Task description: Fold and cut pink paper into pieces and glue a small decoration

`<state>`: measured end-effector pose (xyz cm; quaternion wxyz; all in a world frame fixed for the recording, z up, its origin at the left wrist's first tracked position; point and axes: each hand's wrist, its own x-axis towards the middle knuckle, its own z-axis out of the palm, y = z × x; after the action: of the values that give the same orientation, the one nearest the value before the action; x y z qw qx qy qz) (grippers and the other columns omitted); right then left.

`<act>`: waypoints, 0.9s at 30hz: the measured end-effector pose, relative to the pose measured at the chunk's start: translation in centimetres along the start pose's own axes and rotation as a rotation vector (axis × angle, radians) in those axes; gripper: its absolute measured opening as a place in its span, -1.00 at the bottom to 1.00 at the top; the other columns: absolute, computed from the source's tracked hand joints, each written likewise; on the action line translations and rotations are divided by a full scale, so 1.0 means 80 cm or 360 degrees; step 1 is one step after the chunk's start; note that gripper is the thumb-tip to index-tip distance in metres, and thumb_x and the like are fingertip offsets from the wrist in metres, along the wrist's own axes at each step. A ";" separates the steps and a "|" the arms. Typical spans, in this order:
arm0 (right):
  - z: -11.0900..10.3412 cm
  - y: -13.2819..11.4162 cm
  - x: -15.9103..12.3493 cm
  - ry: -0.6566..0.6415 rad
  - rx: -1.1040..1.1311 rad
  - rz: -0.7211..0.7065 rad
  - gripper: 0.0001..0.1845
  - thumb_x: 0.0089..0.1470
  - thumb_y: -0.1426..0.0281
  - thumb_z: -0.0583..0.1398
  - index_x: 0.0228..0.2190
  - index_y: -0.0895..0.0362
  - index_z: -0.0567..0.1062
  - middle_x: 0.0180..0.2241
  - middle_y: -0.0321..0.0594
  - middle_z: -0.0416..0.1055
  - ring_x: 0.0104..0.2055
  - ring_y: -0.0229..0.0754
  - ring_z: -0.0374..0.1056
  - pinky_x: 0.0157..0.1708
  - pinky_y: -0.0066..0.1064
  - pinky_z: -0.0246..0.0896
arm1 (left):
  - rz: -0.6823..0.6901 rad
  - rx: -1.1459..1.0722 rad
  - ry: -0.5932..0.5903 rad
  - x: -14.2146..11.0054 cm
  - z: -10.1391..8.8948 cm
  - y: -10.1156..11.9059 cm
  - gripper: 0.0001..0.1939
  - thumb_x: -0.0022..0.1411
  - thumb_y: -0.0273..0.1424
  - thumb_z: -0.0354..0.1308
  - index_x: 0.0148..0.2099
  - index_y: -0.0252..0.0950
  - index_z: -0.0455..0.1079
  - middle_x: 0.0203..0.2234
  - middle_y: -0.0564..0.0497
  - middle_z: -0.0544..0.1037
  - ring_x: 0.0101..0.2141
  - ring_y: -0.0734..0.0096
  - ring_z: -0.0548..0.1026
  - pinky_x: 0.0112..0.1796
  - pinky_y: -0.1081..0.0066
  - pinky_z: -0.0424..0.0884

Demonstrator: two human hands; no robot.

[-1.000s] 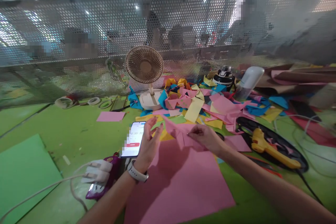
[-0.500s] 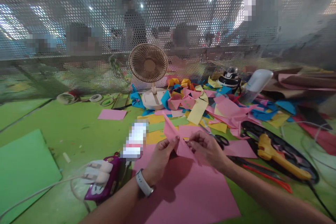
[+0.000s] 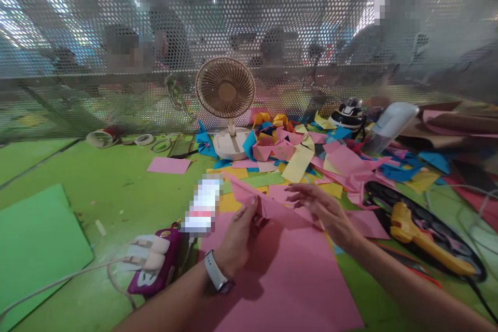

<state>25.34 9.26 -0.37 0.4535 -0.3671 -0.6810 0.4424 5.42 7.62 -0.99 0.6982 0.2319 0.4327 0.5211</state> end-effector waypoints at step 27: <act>-0.021 -0.001 0.015 -0.0012 -0.1058 0.0033 -0.61 0.11 0.21 0.13 -0.06 0.12 0.44 -0.47 -0.25 0.43 -0.48 -0.25 0.32 -0.43 -0.43 0.21 | 0.0030 0.1276 -0.0474 0.013 -0.016 0.030 -0.52 0.02 -0.18 0.26 -0.05 -0.35 0.36 -0.55 0.07 0.46 -0.58 0.51 0.33 -0.54 0.51 0.17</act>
<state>26.57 10.77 0.36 0.3018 -0.5002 -0.7860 0.2020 3.16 9.22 -0.17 0.6027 0.5616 0.4935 0.2788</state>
